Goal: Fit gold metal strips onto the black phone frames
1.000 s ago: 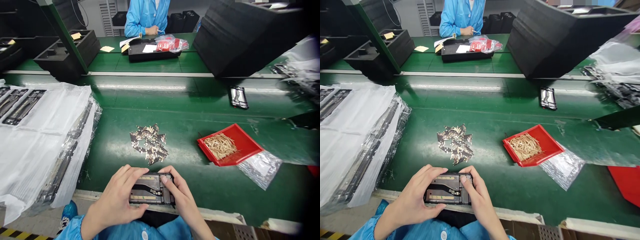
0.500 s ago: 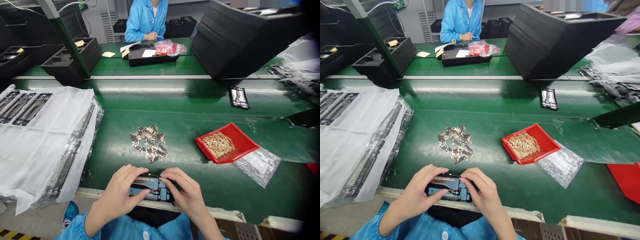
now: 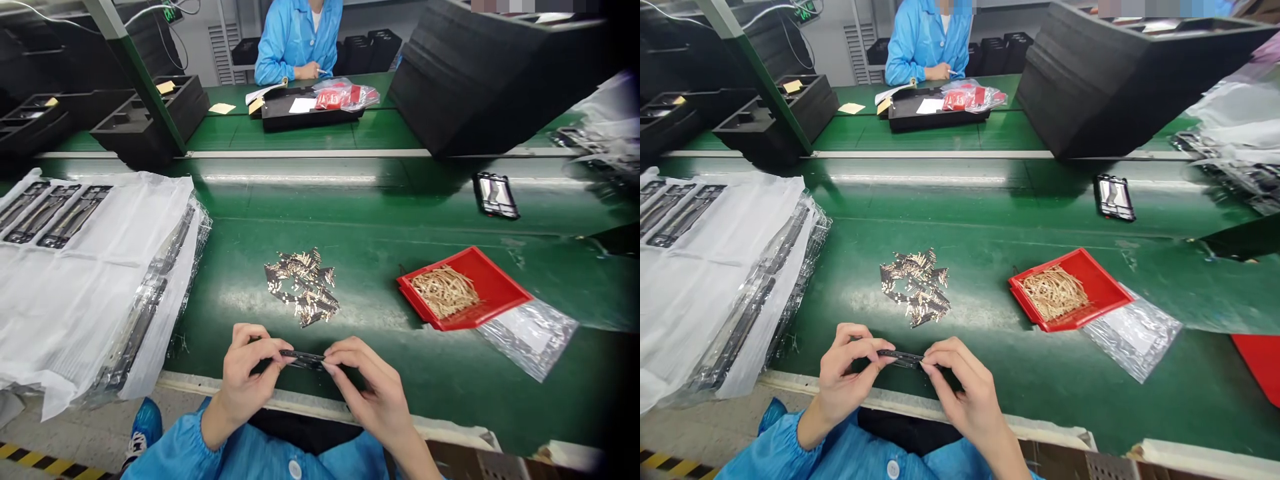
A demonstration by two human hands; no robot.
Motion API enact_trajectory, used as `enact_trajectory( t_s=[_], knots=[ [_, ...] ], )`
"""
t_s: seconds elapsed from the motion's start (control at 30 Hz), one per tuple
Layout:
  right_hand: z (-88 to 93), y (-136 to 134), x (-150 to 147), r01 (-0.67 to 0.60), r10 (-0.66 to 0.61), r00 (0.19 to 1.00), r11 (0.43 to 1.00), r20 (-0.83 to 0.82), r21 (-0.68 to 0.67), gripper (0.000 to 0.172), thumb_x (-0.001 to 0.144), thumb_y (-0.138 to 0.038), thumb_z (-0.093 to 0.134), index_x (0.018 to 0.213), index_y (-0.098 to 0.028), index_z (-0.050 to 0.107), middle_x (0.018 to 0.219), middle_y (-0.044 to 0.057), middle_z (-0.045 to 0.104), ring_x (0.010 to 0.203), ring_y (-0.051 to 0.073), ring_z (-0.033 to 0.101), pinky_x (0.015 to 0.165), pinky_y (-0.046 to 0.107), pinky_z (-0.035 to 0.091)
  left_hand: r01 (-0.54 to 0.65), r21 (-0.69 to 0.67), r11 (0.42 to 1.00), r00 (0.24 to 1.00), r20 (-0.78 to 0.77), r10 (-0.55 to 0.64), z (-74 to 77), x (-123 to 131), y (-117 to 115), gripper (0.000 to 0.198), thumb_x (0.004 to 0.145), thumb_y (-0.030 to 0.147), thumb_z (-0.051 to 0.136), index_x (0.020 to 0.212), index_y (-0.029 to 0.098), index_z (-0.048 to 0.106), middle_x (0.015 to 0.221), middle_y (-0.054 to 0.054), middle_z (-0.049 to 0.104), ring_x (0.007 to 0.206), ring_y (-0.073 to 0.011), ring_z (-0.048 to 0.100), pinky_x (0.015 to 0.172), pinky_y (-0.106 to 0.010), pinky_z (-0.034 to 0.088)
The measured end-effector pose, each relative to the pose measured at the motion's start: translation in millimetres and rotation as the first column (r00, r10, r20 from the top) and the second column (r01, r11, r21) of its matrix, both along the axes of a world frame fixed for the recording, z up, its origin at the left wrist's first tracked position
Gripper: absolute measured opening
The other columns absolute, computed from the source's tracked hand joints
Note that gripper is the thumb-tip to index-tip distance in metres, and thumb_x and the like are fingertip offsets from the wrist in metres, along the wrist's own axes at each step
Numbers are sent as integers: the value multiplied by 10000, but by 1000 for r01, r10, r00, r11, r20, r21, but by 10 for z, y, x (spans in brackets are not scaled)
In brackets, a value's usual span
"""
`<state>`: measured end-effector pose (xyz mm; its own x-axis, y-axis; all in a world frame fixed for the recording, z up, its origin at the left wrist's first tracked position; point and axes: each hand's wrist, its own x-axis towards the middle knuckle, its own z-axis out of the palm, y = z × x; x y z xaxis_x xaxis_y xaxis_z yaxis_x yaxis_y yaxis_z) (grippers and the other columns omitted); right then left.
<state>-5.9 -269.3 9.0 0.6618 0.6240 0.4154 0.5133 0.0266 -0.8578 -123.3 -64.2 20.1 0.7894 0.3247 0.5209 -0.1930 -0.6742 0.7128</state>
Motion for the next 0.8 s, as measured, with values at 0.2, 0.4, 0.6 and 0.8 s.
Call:
enact_trajectory(
  t_s=[0.2, 0.4, 0.6, 0.8],
  knots=[
    [-39, 38, -47, 5, 1, 977, 1000, -212, 29, 127, 1018, -121, 724, 995, -246, 725, 911, 43, 721, 805, 194, 698, 717, 302, 581, -47, 108, 993, 994, 103, 36, -82, -27, 4, 301, 1024, 107, 713, 800, 229, 554, 964, 46, 843, 806, -204, 619, 783, -447, 480],
    [-88, -10, -52, -36, 5, 960, 994, -281, -104, 119, 1079, -243, 679, 1176, -259, 745, 1077, 57, 760, 956, 198, 739, 848, 272, 595, 80, -96, 992, 997, 13, -80, -37, -6, 39, 180, 998, 61, 700, 916, 215, 654, 935, -20, 812, 768, -171, 679, 709, -323, 564],
    [-53, -37, -52, -114, 21, 932, 965, -363, -236, 240, 1137, -403, 584, 1197, -245, 754, 991, 26, 769, 808, 169, 702, 764, 241, 556, -45, -332, 942, 966, -253, -43, 28, -43, 17, 78, 944, 170, 780, 937, 212, 715, 853, 6, 738, 760, -151, 711, 717, -241, 541],
    [23, 12, -69, -147, 3, 894, 947, -448, -286, 344, 1143, -522, 542, 1118, -226, 716, 879, 11, 710, 761, 174, 644, 707, 261, 495, -117, -390, 913, 933, -358, -33, 5, -113, 20, 72, 952, 232, 794, 923, 230, 729, 853, 24, 744, 770, -152, 709, 718, -245, 521]
  ],
)
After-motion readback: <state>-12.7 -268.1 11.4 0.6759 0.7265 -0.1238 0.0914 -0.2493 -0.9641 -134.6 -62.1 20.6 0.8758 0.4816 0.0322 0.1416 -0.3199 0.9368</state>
